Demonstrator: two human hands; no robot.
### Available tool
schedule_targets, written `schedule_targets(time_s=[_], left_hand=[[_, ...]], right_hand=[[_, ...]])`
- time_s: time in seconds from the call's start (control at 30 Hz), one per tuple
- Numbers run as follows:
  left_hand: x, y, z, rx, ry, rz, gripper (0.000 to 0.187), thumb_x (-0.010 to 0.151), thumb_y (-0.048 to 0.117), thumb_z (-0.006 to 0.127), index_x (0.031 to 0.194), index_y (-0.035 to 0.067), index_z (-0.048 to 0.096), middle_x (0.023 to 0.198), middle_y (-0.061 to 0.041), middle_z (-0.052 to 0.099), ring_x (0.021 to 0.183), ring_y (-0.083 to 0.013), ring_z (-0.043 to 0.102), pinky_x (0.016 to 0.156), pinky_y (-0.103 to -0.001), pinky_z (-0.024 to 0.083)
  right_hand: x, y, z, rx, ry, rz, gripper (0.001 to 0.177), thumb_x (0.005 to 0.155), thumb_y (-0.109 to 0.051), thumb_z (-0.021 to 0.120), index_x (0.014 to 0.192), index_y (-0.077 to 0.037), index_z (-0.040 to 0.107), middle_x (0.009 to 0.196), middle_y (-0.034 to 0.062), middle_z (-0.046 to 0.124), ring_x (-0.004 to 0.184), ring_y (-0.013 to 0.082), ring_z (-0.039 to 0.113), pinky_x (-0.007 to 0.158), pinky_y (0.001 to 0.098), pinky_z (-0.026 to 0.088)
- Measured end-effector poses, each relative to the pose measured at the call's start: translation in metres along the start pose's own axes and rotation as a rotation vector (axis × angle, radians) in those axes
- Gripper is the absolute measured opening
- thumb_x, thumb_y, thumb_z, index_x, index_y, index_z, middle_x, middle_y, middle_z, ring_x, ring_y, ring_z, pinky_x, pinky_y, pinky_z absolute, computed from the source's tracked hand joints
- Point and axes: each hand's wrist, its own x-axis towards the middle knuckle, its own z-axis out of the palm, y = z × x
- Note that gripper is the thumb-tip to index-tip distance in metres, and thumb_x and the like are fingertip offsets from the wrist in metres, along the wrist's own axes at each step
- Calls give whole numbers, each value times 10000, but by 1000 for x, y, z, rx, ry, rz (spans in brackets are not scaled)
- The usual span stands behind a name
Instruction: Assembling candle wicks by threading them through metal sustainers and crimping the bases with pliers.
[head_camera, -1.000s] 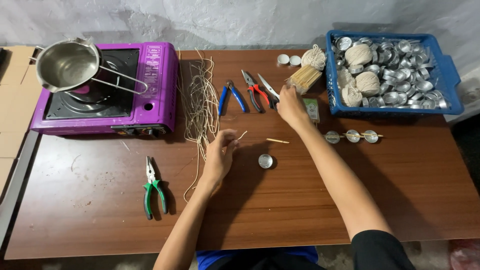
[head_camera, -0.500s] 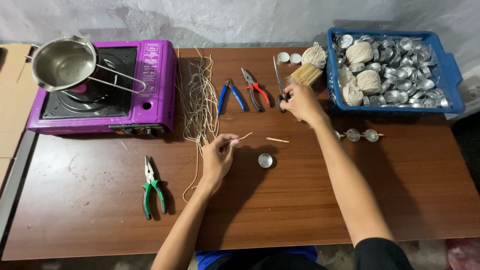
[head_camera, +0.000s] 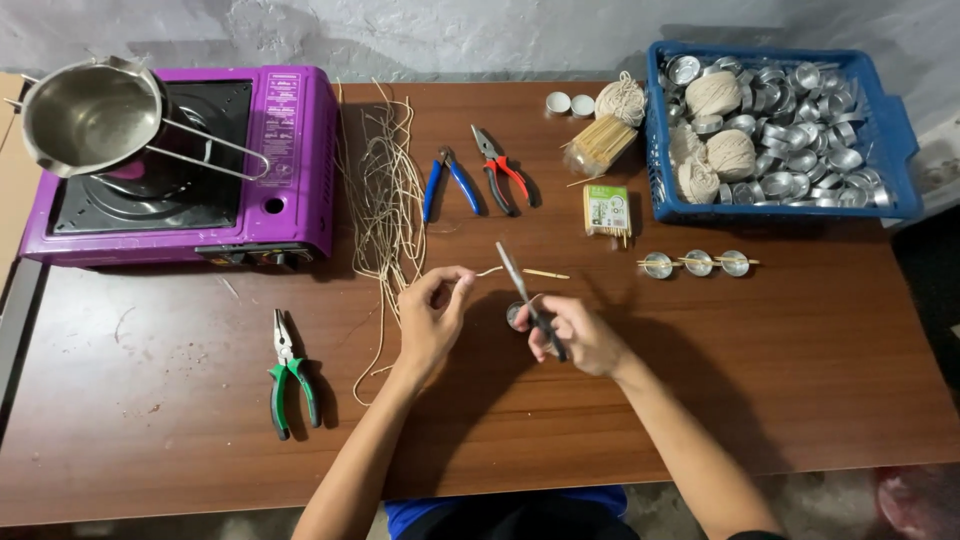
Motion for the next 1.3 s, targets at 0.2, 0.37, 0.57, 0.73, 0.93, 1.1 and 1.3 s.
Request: schedule_targets(time_s=[0.2, 0.37, 0.57, 0.73, 0.93, 1.1, 1.3], left_hand=[[-4, 9, 3, -57, -53, 40, 49, 916, 156, 759, 939, 143, 800, 684, -80, 721, 554, -131, 529, 585, -282, 457], [0, 7, 0, -17, -102, 129, 55, 934, 159, 741, 920, 151, 794, 802, -75, 768, 705, -265, 719, 646, -327, 542], [0, 4, 1, -11, -125, 172, 63, 935, 150, 735, 905, 156, 791, 819, -67, 769, 761, -283, 738, 678, -335, 558], [0, -2, 4, -37, -161, 175, 79, 951, 148, 716, 937, 155, 794, 847, -79, 771, 792, -302, 738, 709, -359, 565], [-1, 4, 2, -62, -149, 159, 100, 973, 147, 688, 967, 135, 787, 872, -99, 769, 817, -311, 745, 718, -362, 564], [-1, 11, 3, -54, -131, 144, 87, 962, 140, 694, 944, 158, 777, 872, -34, 780, 699, -229, 702, 656, -310, 524], [12, -9, -15, 114, -95, 259, 194, 915, -81, 627, 1024, 45, 725, 936, -154, 749, 807, -385, 690, 703, -415, 546]], right_hand=[[8, -20, 27, 16, -11, 82, 384, 880, -297, 816, 1032, 21, 662, 645, 121, 645, 559, 197, 676, 452, 206, 456], [9, -33, 42, -77, 74, 120, 205, 897, -142, 783, 964, 20, 675, 524, 115, 627, 460, 180, 635, 414, 209, 439], [11, -23, 47, -171, 141, 85, 144, 861, -98, 767, 870, 0, 661, 460, 112, 621, 402, 171, 625, 383, 217, 465], [16, 8, 45, -288, 205, 15, 146, 823, -94, 779, 752, -47, 660, 392, 75, 596, 343, 130, 593, 348, 182, 434], [18, 3, 51, -184, 226, 1, 141, 806, -78, 784, 746, -45, 661, 380, 76, 563, 326, 133, 579, 346, 188, 451], [15, -7, 53, -121, 227, 40, 112, 817, -36, 750, 783, 5, 651, 418, 130, 590, 351, 180, 607, 357, 238, 487], [8, -52, 23, -370, 348, 117, 231, 851, -101, 767, 962, 79, 674, 553, 169, 646, 493, 228, 659, 473, 310, 541]])
